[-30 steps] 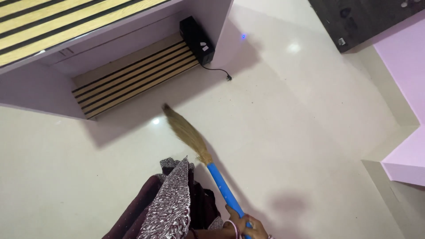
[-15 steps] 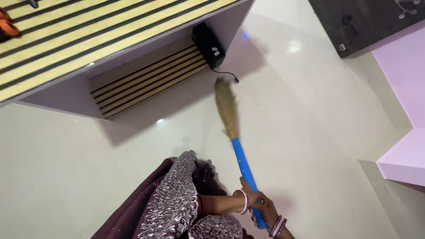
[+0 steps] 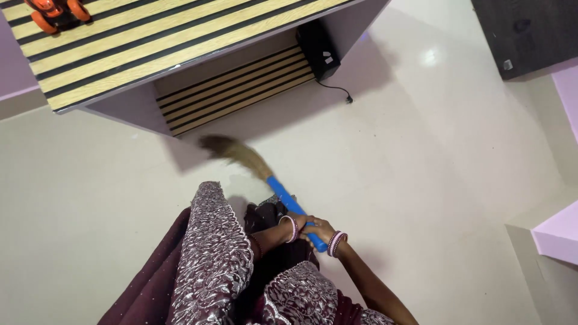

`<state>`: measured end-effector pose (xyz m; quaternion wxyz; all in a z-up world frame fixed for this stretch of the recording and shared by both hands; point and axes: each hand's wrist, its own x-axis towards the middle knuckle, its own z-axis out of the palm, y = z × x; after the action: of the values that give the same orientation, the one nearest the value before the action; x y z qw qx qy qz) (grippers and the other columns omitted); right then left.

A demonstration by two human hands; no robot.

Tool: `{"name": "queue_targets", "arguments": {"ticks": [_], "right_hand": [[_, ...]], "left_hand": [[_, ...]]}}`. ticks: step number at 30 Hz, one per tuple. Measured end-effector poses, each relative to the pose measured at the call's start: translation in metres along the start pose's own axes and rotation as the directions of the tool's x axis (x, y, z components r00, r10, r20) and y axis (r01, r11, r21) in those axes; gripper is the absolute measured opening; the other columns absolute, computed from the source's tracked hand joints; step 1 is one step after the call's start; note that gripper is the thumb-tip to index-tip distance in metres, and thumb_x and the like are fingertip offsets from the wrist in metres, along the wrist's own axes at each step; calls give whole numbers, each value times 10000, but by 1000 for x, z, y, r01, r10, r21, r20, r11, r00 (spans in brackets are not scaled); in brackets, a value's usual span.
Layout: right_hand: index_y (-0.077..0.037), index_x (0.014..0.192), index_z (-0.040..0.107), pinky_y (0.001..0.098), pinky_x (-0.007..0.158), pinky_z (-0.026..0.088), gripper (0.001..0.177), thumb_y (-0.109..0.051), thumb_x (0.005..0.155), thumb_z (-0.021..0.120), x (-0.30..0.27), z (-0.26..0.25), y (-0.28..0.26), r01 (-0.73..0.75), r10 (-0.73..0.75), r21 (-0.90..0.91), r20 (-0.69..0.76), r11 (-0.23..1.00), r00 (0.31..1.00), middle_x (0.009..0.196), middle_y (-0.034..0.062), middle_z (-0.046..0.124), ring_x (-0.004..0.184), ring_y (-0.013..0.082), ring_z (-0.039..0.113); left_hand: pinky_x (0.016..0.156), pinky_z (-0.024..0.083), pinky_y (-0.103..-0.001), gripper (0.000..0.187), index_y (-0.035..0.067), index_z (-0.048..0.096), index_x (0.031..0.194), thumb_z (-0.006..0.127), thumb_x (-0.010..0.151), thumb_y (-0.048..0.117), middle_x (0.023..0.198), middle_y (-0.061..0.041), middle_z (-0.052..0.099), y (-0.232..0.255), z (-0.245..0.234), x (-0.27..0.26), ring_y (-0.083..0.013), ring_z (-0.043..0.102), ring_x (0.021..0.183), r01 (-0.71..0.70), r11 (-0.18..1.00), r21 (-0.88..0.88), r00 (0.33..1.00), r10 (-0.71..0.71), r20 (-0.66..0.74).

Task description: The person sweeps the tiled floor using a broom, moving debris and dust from around a washing machine, across the hallway, and into a bedroom where they sweep the corners and along the walls.

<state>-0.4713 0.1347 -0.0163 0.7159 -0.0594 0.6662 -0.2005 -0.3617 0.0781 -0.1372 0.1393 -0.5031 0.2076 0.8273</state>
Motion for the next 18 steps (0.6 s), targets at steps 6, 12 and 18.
{"name": "queue_targets", "arguments": {"ticks": [6,12,18], "right_hand": [[18,1241,533,327,408,538,414,-146,887,672,22,-8,41,195,-82,398,-284,896,955,724,121,649,505,187,624],[17,1264,546,322,439,559,412,-118,896,673,-46,-52,81,301,-251,126,-310,945,917,718,128,668,511,192,645],[36,1209,583,289,425,541,423,-176,858,684,-110,-46,26,50,-50,21,-9,999,999,712,93,670,497,167,629]], "left_hand": [[539,573,-352,411,-86,661,1153,681,923,254,956,-224,723,50,37,-18,-270,700,691,-124,913,389,992,129,14],[353,458,-334,487,-63,590,1230,582,906,300,877,-250,688,21,106,-73,-298,602,520,-163,920,356,968,81,236],[503,608,-336,470,-129,524,1336,521,1108,282,1083,-323,701,-9,102,-51,-335,757,698,38,987,154,984,-64,164]]}}
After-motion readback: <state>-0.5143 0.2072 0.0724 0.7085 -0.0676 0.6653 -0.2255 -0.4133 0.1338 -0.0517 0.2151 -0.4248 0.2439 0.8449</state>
